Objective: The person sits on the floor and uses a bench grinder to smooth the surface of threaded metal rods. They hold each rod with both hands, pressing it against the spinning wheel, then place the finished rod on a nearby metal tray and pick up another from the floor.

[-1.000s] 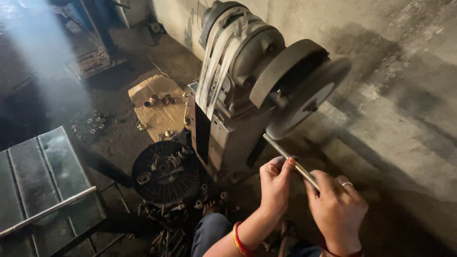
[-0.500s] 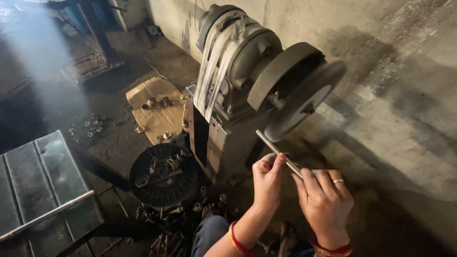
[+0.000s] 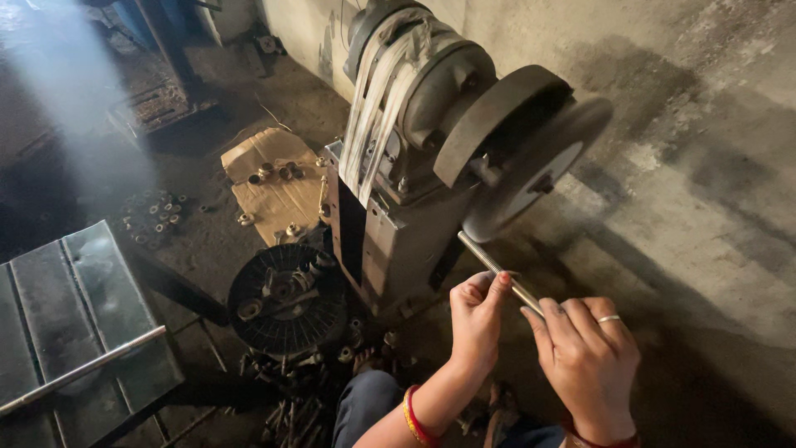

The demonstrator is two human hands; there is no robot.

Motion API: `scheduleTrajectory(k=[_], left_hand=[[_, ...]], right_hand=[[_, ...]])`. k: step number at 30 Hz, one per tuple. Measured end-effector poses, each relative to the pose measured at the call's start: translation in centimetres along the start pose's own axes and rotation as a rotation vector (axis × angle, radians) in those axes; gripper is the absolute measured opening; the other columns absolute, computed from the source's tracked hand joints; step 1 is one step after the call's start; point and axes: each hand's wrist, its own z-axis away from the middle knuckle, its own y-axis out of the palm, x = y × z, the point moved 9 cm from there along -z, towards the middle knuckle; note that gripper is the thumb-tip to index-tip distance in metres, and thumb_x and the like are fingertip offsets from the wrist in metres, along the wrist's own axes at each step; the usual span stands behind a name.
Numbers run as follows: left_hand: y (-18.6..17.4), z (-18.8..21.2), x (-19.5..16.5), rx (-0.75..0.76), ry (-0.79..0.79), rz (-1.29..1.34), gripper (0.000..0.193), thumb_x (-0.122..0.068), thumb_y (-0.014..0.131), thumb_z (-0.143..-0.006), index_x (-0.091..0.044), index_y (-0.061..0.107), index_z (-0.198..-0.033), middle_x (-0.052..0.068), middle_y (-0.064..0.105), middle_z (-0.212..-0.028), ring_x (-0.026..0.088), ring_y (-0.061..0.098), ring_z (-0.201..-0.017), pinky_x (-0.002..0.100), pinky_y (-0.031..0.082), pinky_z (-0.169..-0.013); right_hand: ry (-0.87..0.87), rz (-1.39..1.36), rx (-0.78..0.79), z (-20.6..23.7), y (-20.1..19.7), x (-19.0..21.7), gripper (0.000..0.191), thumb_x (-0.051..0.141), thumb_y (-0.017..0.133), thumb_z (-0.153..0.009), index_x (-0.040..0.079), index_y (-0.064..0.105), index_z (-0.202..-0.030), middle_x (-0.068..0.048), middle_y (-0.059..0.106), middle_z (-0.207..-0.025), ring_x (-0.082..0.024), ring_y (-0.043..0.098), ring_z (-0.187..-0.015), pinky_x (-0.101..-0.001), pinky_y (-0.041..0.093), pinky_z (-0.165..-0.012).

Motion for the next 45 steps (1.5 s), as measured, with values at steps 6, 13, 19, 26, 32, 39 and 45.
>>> scheduleTrajectory(k=[6, 13, 19, 26, 32, 39, 45], left_hand=[[0.6, 0.7, -0.6, 0.020, -0.040, 0.009, 0.023, -0.018, 0.070, -0.100, 0.004, 0.076, -0.096, -0.004, 0.067, -0.079, 0.003, 0.050, -0.071, 0.022, 0.039, -0.062], [0.3, 0.4, -0.8, 0.000, -0.011, -0.028, 0.023, -0.018, 0.071, -0.100, 0.004, 0.076, -0.096, -0.004, 0.067, -0.080, 0.003, 0.051, -0.072, 0.022, 0.040, -0.064], [-0.4, -0.5, -0.8, -0.017, 0.028, 0.014, 0.024, -0.018, 0.071, -0.101, 0.004, 0.074, -0.092, -0.005, 0.064, -0.077, 0.003, 0.048, -0.070, 0.023, 0.038, -0.061], [-0.8, -1.0, -1.2, -0.034, 0.036, -0.016, 0.024, -0.018, 0.070, -0.101, 0.004, 0.075, -0.093, -0.005, 0.062, -0.076, 0.003, 0.045, -0.070, 0.023, 0.035, -0.060], [-0.4, -0.8, -2.0, -0.004, 0.091, 0.013, 0.023, -0.018, 0.069, -0.102, 0.004, 0.074, -0.095, -0.004, 0.067, -0.081, 0.003, 0.051, -0.075, 0.023, 0.041, -0.067], [0.3, 0.2, -1.1, 0.003, 0.025, 0.002, 0.024, -0.019, 0.071, -0.101, 0.003, 0.075, -0.095, -0.006, 0.063, -0.077, 0.003, 0.046, -0.070, 0.023, 0.036, -0.060], [0.2, 0.6, -0.6, -0.035, 0.008, -0.077, 0.028, -0.021, 0.073, -0.102, 0.003, 0.072, -0.087, -0.010, 0.050, -0.072, 0.002, 0.034, -0.065, 0.023, 0.026, -0.053]], right_hand=[[-0.005, 0.050, 0.031, 0.2, 0.1, -0.2, 0.021, 0.027, 0.081, -0.084, 0.009, 0.074, -0.089, -0.001, 0.063, -0.072, -0.022, 0.063, -0.079, -0.0330, 0.049, -0.069], [-0.014, 0.052, 0.032, 0.2, 0.4, -0.1, 0.022, 0.030, 0.079, -0.088, 0.009, 0.073, -0.088, -0.001, 0.062, -0.072, -0.022, 0.062, -0.077, -0.0331, 0.048, -0.068], [-0.029, 0.040, 0.007, -0.2, 1.0, 0.4, 0.022, 0.031, 0.077, -0.089, 0.010, 0.071, -0.086, -0.002, 0.061, -0.072, -0.023, 0.062, -0.077, -0.0337, 0.047, -0.066], [-0.026, 0.064, -0.010, -0.5, 1.6, 0.5, 0.025, 0.034, 0.076, -0.091, 0.012, 0.069, -0.083, -0.002, 0.061, -0.072, -0.024, 0.063, -0.079, -0.0342, 0.048, -0.067], [-0.008, 0.063, 0.016, -0.4, 2.0, 0.2, 0.025, 0.034, 0.077, -0.090, 0.012, 0.071, -0.081, -0.001, 0.061, -0.068, -0.022, 0.063, -0.073, -0.0334, 0.047, -0.063], [0.030, 0.042, 0.050, 0.4, 1.8, -0.9, 0.024, 0.032, 0.082, -0.086, 0.011, 0.072, -0.084, -0.001, 0.064, -0.066, -0.022, 0.063, -0.069, -0.0326, 0.048, -0.060], [0.019, 0.010, -0.009, 1.0, 1.1, -1.5, 0.015, 0.019, 0.081, -0.082, 0.013, 0.071, -0.091, -0.002, 0.067, -0.073, -0.025, 0.065, -0.072, -0.0354, 0.050, -0.064]])
